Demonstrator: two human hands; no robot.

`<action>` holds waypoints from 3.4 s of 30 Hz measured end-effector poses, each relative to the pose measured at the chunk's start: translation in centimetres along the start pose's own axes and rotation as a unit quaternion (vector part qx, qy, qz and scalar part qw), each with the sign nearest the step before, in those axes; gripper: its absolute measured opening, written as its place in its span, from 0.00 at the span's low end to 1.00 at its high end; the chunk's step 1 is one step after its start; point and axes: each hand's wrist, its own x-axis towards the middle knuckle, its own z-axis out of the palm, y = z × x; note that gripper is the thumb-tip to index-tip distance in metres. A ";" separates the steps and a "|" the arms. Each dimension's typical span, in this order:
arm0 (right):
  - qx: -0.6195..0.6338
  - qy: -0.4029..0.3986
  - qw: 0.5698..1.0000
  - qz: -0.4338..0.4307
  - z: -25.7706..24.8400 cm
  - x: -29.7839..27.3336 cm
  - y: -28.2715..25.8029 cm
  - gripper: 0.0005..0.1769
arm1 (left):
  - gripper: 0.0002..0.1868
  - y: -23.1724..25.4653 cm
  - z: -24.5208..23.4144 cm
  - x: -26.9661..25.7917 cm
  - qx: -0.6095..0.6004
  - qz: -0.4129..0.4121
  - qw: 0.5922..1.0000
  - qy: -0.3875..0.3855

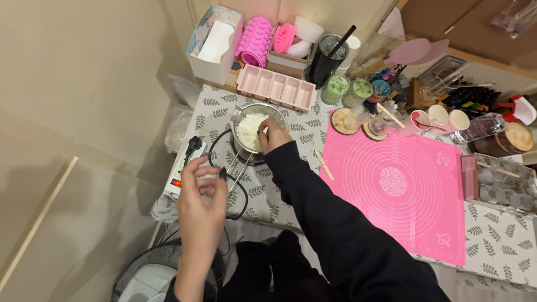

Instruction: Melt wax in a pot and prepare candle-making supplies.

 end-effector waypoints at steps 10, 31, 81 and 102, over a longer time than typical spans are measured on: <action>0.103 0.134 0.985 -0.047 -4.2 -3.8 3.7 0.05 | 0.22 0.2 0.1 1.6 0.013 0.044 0.999 -0.019; -0.216 0.022 0.975 0.038 -2.4 -10.5 28.6 0.14 | 0.20 3.3 10.2 1.5 0.048 0.043 0.998 0.006; 0.604 0.227 0.683 0.342 -22.7 3.9 34.2 0.09 | 0.19 11.9 43.9 -9.7 -0.180 0.004 0.919 -0.350; 0.841 0.219 0.409 0.280 -27.2 7.8 35.2 0.09 | 0.30 10.7 38.2 -9.5 -0.103 0.353 0.914 -0.170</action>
